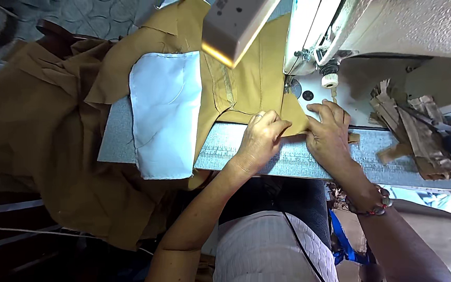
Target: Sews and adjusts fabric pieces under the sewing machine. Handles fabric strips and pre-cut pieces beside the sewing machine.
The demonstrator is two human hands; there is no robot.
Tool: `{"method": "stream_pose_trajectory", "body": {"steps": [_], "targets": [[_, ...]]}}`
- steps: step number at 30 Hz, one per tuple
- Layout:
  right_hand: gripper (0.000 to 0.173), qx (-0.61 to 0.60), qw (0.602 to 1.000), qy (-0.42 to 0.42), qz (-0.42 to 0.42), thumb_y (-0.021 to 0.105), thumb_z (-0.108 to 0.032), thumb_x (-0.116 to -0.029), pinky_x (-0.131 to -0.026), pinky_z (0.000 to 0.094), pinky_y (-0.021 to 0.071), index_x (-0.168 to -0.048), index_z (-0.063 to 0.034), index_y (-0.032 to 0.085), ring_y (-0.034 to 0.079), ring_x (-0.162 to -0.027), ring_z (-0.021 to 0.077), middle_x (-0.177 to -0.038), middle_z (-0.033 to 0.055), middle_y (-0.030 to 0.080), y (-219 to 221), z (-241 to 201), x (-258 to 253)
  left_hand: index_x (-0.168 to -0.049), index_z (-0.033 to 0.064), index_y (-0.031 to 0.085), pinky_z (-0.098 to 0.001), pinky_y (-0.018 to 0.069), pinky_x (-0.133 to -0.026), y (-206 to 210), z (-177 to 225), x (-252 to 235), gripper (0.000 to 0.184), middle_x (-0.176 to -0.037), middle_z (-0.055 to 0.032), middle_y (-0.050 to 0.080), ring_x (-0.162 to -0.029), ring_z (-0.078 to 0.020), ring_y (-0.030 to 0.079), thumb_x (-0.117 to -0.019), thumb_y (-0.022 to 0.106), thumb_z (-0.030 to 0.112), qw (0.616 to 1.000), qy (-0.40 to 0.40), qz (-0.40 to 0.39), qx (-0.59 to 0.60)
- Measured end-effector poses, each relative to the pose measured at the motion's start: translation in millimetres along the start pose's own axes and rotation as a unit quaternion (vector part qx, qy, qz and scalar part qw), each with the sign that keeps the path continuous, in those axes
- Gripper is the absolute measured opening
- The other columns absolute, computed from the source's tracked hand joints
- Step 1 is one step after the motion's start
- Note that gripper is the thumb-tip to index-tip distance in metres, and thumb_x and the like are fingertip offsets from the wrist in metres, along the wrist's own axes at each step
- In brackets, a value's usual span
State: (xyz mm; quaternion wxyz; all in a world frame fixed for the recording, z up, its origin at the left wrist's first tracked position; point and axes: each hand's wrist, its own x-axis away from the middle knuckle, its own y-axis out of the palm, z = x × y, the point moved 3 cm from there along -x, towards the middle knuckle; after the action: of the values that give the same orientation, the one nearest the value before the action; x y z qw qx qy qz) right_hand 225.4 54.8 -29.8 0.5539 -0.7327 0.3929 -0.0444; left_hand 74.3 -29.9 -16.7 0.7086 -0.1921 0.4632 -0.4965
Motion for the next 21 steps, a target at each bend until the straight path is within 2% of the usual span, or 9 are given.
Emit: {"method": "stream_pose_trajectory", "body": {"steps": [1,3,4,8,12,18,21], "targets": [[0.029,-0.005,1.0,0.002,-0.007,0.061,0.006,-0.0858,-0.104,0.0689,0.0355,-0.109,-0.0026,0.077,0.045,-0.135,0.0518,-0.134,0.0232,0.062,-1.0,-0.1,0.1,-0.099,0.0026,0.079,-0.0431,0.0499,-0.076,2.2,1.8,1.8,0.019,-0.092,-0.0145,0.067,-0.09,-0.0321,0.063,-0.0858,0.066,-0.003,1.0,0.015,-0.003,-0.024],[0.035,-0.008,1.0,0.003,-0.012,0.062,0.008,-0.0828,-0.104,0.0698,0.0351,-0.112,-0.0047,0.076,0.044,-0.136,0.0526,-0.135,0.0234,0.062,-2.0,-0.4,-0.2,-0.096,0.0021,0.077,-0.0508,0.0513,-0.095,5.8,4.9,4.3,0.015,-0.116,-0.0168,0.072,-0.118,-0.0383,0.064,-0.0889,0.064,-0.002,0.998,0.034,-0.012,-0.059],[0.035,-0.011,1.0,0.005,-0.014,0.063,0.007,-0.0835,-0.104,0.07,0.0349,-0.113,-0.0061,0.076,0.044,-0.137,0.0529,-0.135,0.0234,0.061,-2.0,-0.2,-0.3,-0.095,0.0012,0.076,-0.0516,0.0498,-0.101,7.9,5.6,5.0,0.013,-0.122,-0.0169,0.072,-0.125,-0.0393,0.062,-0.0918,0.063,0.0,0.997,0.041,-0.016,-0.068],[0.033,-0.021,1.0,0.016,-0.006,0.06,0.006,-0.0881,-0.106,0.0687,0.0345,-0.113,-0.0087,0.077,0.043,-0.137,0.0526,-0.135,0.023,0.062,-0.9,0.8,-0.9,-0.09,0.0013,0.074,-0.0498,0.0512,-0.102,9.6,5.9,6.5,0.014,-0.115,-0.0176,0.075,-0.119,-0.0395,0.066,-0.0939,0.061,0.004,0.993,0.061,-0.008,-0.104],[0.036,-0.027,0.999,0.018,0.006,0.054,0.006,-0.0912,-0.107,0.0674,0.0344,-0.113,-0.0111,0.077,0.043,-0.137,0.0516,-0.134,0.0221,0.062,0.6,2.5,-0.3,-0.087,0.0019,0.074,-0.0546,0.0491,-0.102,4.6,6.2,6.2,0.015,-0.114,-0.0184,0.075,-0.119,-0.0414,0.066,-0.0901,0.06,0.007,0.992,0.06,-0.023,-0.111],[0.035,-0.049,0.998,0.028,0.004,0.053,0.006,-0.0929,-0.108,0.0667,0.0334,-0.114,-0.0101,0.077,0.042,-0.138,0.0519,-0.134,0.0216,0.063,-1.0,4.2,-0.6,-0.089,0.0005,0.075,-0.0566,0.0496,-0.102,7.3,3.6,6.8,0.015,-0.116,-0.0192,0.074,-0.118,-0.0417,0.067,-0.088,0.063,0.009,0.992,0.052,-0.043,-0.108],[0.035,-0.065,0.997,0.024,0.033,0.049,0.002,-0.0976,-0.109,0.0606,0.0378,-0.122,-0.0085,0.073,0.052,-0.132,0.0455,-0.13,0.0201,0.065,-4.5,2.2,1.7,-0.089,0.0003,0.075,-0.0572,0.0495,-0.102,7.6,3.4,7.3,0.018,-0.118,-0.0199,0.073,-0.118,-0.042,0.067,-0.0895,0.062,0.013,0.992,0.05,-0.047,-0.105]]}}
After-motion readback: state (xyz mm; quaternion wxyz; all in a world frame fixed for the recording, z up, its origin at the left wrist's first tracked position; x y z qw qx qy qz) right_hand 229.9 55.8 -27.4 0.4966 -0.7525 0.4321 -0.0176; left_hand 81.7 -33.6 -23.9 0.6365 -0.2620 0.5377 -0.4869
